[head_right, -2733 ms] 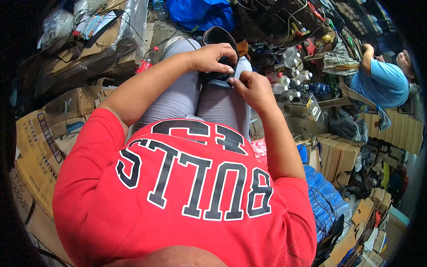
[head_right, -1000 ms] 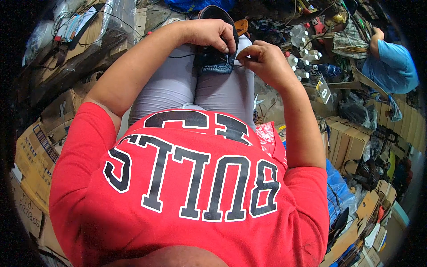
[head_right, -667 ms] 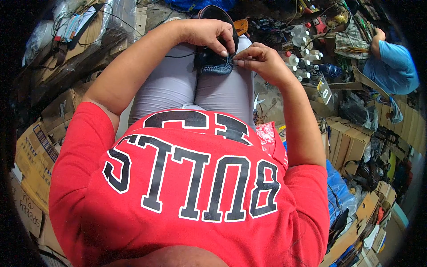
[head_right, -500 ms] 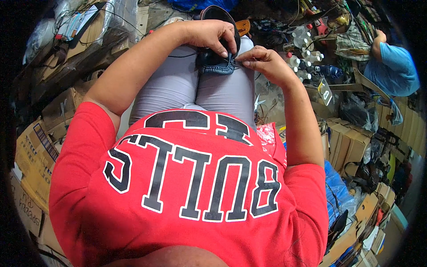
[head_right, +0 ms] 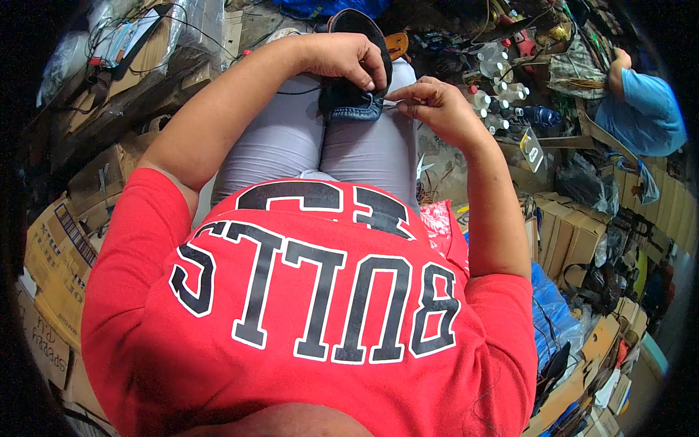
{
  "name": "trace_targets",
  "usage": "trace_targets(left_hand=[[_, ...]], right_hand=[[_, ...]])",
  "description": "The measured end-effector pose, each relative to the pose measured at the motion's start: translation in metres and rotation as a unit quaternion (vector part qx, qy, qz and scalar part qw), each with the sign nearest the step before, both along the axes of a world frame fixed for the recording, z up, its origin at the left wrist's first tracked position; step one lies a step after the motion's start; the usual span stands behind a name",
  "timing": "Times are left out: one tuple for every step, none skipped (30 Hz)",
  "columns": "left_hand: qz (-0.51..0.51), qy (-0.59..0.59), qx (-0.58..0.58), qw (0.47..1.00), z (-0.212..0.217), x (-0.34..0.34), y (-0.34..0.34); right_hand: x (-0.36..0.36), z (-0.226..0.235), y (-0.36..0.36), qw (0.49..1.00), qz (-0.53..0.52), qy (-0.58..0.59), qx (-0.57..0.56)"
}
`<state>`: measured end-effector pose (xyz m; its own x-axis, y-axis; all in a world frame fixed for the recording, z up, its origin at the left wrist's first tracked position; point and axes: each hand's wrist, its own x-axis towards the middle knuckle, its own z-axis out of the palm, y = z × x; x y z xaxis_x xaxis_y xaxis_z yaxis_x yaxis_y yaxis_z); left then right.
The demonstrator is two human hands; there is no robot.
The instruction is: Stitching or finishing the back heel area of a black leather shoe by hand.
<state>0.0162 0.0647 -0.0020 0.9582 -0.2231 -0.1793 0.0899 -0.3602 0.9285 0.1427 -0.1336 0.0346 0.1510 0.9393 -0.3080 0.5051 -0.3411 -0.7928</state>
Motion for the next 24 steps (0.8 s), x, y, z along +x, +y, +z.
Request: trace_targets(left_hand=[[0.000, 0.000, 0.000, 1.000, -0.001, 0.000, 0.001], [-0.003, -0.002, -0.007, 1.000, -0.001, 0.000, 0.001], [-0.006, -0.003, -0.015, 1.000, -0.001, 0.000, 0.001], [-0.007, -0.003, -0.015, 1.000, -0.001, 0.000, 0.001], [-0.003, -0.004, -0.018, 1.000, 0.000, -0.001, 0.000], [-0.001, -0.004, -0.021, 1.000, 0.001, -0.001, 0.000], [-0.001, -0.004, -0.020, 1.000, 0.002, -0.002, -0.001], [0.002, -0.003, -0.015, 1.000, 0.003, -0.002, -0.001], [0.007, -0.003, -0.010, 1.000, 0.003, -0.003, -0.001], [0.007, -0.002, -0.010, 1.000, 0.002, -0.002, 0.000], [0.007, -0.005, -0.009, 1.000, 0.001, -0.002, 0.000], [0.008, -0.008, -0.006, 1.000, 0.000, -0.002, 0.000], [0.008, -0.007, -0.006, 1.000, -0.001, -0.001, -0.001], [0.009, -0.001, -0.008, 1.000, -0.002, 0.000, -0.001], [0.009, 0.006, -0.010, 1.000, -0.001, 0.000, -0.001], [0.008, 0.006, -0.009, 1.000, 0.000, 0.000, -0.002], [0.008, 0.006, -0.004, 1.000, 0.001, 0.001, -0.002], [0.010, 0.005, 0.000, 1.000, 0.002, 0.001, -0.002], [0.011, 0.005, 0.001, 1.000, 0.001, 0.002, -0.001], [0.008, 0.012, 0.002, 1.000, 0.001, 0.003, -0.001], [0.006, 0.019, 0.002, 1.000, -0.001, 0.004, 0.000], [0.007, 0.019, 0.003, 1.000, -0.003, 0.003, 0.000], [0.011, 0.001, 0.025, 1.000, -0.005, 0.002, 0.001], [0.014, -0.017, 0.046, 0.999, -0.005, 0.001, 0.000]], right_hand=[[-0.001, 0.002, 0.000, 1.000, 0.005, -0.016, 0.000], [-0.001, 0.003, 0.001, 0.999, 0.009, -0.031, 0.000], [-0.001, 0.003, 0.000, 0.999, 0.009, -0.031, 0.000], [0.000, 0.003, 0.000, 1.000, 0.008, -0.029, 0.001], [0.001, 0.003, -0.001, 1.000, 0.007, -0.026, 0.002], [0.001, 0.002, -0.001, 1.000, 0.006, -0.026, 0.003], [0.002, 0.002, -0.002, 1.000, 0.002, -0.018, -0.001], [0.003, 0.001, -0.002, 1.000, -0.002, -0.010, -0.005], [0.003, 0.000, -0.002, 1.000, -0.002, -0.009, -0.006], [0.003, -0.002, -0.001, 1.000, -0.002, 0.000, 0.000], [0.003, -0.004, -0.001, 1.000, -0.001, 0.009, 0.006], [0.002, -0.005, -0.001, 1.000, -0.001, 0.009, 0.007], [0.000, -0.007, 0.000, 1.000, -0.009, 0.019, 0.005], [-0.001, -0.008, 0.001, 0.999, -0.017, 0.029, 0.002], [-0.001, -0.008, 0.001, 0.999, -0.018, 0.029, 0.003], [-0.001, -0.009, 0.002, 1.000, -0.016, 0.025, 0.005], [-0.001, -0.009, 0.002, 1.000, -0.013, 0.021, 0.006], [-0.002, -0.009, 0.004, 1.000, -0.013, 0.021, 0.007], [-0.002, -0.007, 0.007, 1.000, -0.008, 0.010, 0.005], [-0.003, -0.006, 0.008, 1.000, -0.003, 0.000, 0.003], [-0.003, -0.005, 0.009, 1.000, -0.002, 0.000, 0.004], [-0.003, -0.005, 0.009, 1.000, -0.001, 0.000, -0.001], [-0.003, -0.004, 0.010, 1.000, 0.000, 0.000, -0.006], [-0.001, -0.007, 0.009, 1.000, -0.001, 0.000, -0.006]])
